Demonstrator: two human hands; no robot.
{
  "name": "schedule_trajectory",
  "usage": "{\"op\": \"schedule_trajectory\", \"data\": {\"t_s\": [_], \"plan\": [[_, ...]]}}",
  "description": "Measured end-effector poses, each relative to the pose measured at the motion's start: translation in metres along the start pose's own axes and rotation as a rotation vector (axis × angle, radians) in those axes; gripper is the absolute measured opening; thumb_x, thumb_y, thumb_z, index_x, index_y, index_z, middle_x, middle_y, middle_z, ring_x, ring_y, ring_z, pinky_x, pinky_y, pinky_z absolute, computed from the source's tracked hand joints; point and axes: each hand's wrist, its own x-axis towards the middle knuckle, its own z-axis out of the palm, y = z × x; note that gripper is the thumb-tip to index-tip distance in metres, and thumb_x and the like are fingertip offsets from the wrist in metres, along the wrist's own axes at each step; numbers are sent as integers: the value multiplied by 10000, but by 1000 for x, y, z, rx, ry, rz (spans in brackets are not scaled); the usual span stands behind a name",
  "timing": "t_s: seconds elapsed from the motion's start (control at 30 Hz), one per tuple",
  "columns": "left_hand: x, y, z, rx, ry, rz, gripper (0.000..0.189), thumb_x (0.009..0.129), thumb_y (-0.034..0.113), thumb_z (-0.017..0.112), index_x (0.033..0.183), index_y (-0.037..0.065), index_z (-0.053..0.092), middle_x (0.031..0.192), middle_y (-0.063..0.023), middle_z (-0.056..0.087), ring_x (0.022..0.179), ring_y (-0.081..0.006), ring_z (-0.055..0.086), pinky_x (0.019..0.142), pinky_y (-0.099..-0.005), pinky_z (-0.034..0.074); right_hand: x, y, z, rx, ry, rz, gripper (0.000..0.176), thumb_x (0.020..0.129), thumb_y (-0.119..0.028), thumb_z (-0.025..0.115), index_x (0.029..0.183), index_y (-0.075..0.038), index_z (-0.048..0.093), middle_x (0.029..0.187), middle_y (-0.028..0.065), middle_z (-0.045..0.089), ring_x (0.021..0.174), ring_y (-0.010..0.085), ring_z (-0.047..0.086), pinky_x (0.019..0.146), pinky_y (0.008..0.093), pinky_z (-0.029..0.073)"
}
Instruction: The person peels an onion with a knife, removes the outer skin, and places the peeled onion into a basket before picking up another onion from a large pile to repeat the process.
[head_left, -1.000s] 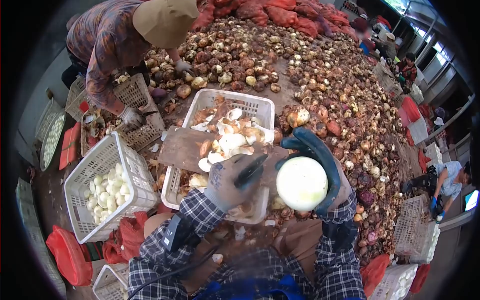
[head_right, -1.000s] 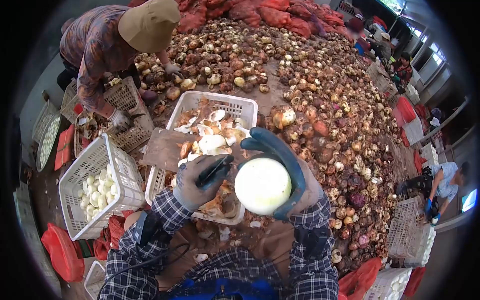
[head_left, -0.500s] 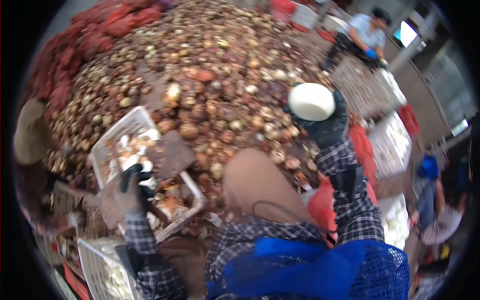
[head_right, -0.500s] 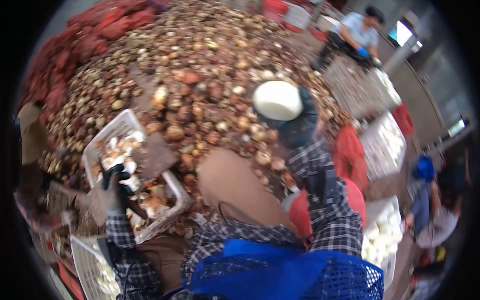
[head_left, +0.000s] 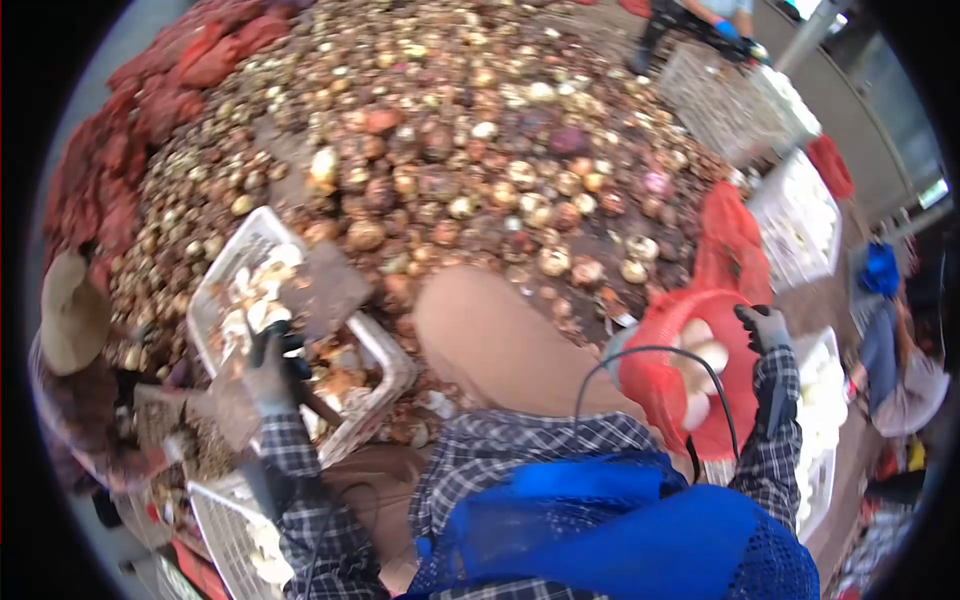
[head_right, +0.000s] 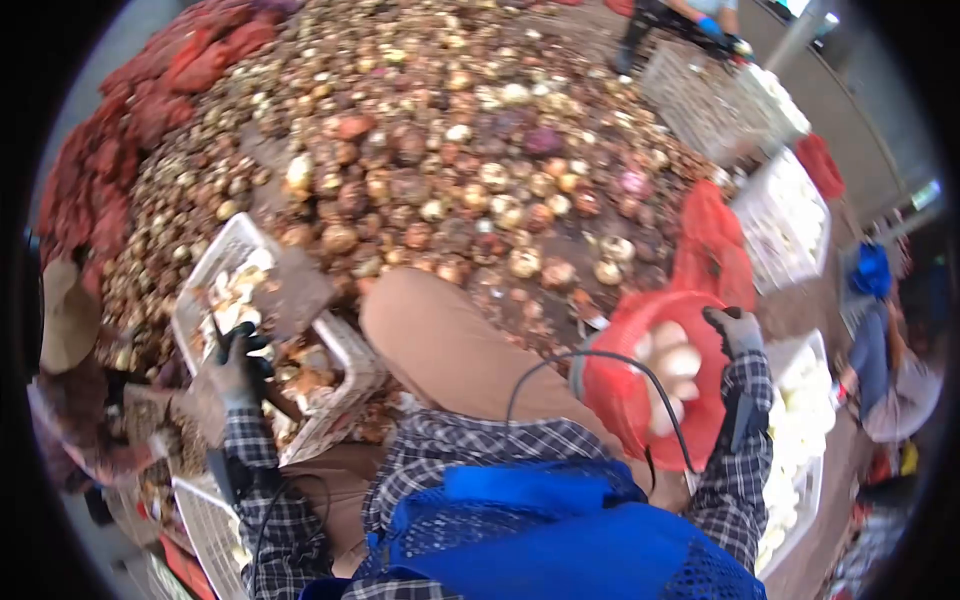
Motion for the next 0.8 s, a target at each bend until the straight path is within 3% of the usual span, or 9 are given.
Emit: {"op": "schedule_trajectory", "data": {"t_s": [0.07, 0.2, 0.27, 0.4, 0.47, 0.53, 0.57, 0.7, 0.8], "plan": [[6, -12, -6, -51, -25, -39, 250, 891, 144, 566, 1040, -44, 638, 735, -115, 664, 400, -149, 539, 353, -251, 418, 11, -36, 23, 49, 55, -296, 441, 729, -333, 767, 1019, -16, 667, 662, -3, 571, 490, 94, 485, 420, 249, 391], [1, -18, -7, -233, -43, -31, 292, 909, 221, 576, 1037, -35, 634, 744, -117, 663, 402, -153, 545, 358, -253, 435, -2, -154, 85, 371, -322, -624, 374, 809, -250, 710, 1082, 0, 650, 812, 23, 648, 690, 71, 571, 598, 218, 456], [6, -18, -9, -260, 76, 51, 396, 915, 321, 575, 1077, -38, 614, 779, -121, 664, 426, -127, 537, 386, -241, 429, 7, -200, 127, 251, -403, -702, 353, 831, -210, 686, 1108, 4, 639, 902, 24, 668, 783, 76, 588, 680, 217, 462], [8, 6, -9, -101, 275, 565, 633, 904, 506, 551, 1229, -36, 523, 862, -86, 638, 520, -70, 535, 456, -188, 427, 20, -254, 232, 146, -572, -711, 363, 808, -229, 710, 1090, -8, 653, 900, 35, 675, 783, 92, 603, 677, 225, 471], [5, 13, 2, -87, 351, 524, 664, 876, 523, 583, 1241, -28, 520, 874, -99, 646, 540, -83, 555, 482, -189, 427, 34, -257, 289, 126, -601, -589, 386, 777, -268, 731, 1066, -19, 669, 897, 49, 685, 788, 113, 617, 696, 243, 482], [12, -4, 7, -81, 329, 359, 627, 909, 504, 544, 1277, -2, 506, 896, -73, 623, 570, -68, 535, 476, -185, 419, 50, -256, 340, -153, -531, -654, 452, 742, -314, 746, 1074, -18, 664, 936, 83, 695, 827, 166, 644, 753, 280, 499], [15, -17, 10, -100, 325, 302, 613, 907, 504, 549, 1282, 20, 512, 903, -71, 623, 564, -70, 532, 480, -189, 414, 81, -242, 380, -238, -498, -650, 572, 702, -365, 759, 1139, -17, 633, 1018, 137, 686, 921, 245, 652, 834, 335, 501], [20, -64, 16, -172, 312, 38, 343, 961, 222, 519, 1230, 11, 541, 809, -62, 627, 559, -83, 530, 489, -195, 425, 76, -241, 453, -579, -413, -632, 941, 666, -436, 771, 1421, -73, 342, 1403, 210, 412, 1278, 324, 426, 1060, 364, 364], [22, -70, 20, -170, 328, -9, 262, 960, 89, 459, 1185, -3, 557, 798, -66, 627, 552, -100, 530, 484, -206, 425, 59, -247, 482, -761, -200, -627, 947, 666, -469, 765, 1416, -65, 349, 1385, 186, 431, 1278, 312, 424, 1060, 365, 369]]}}
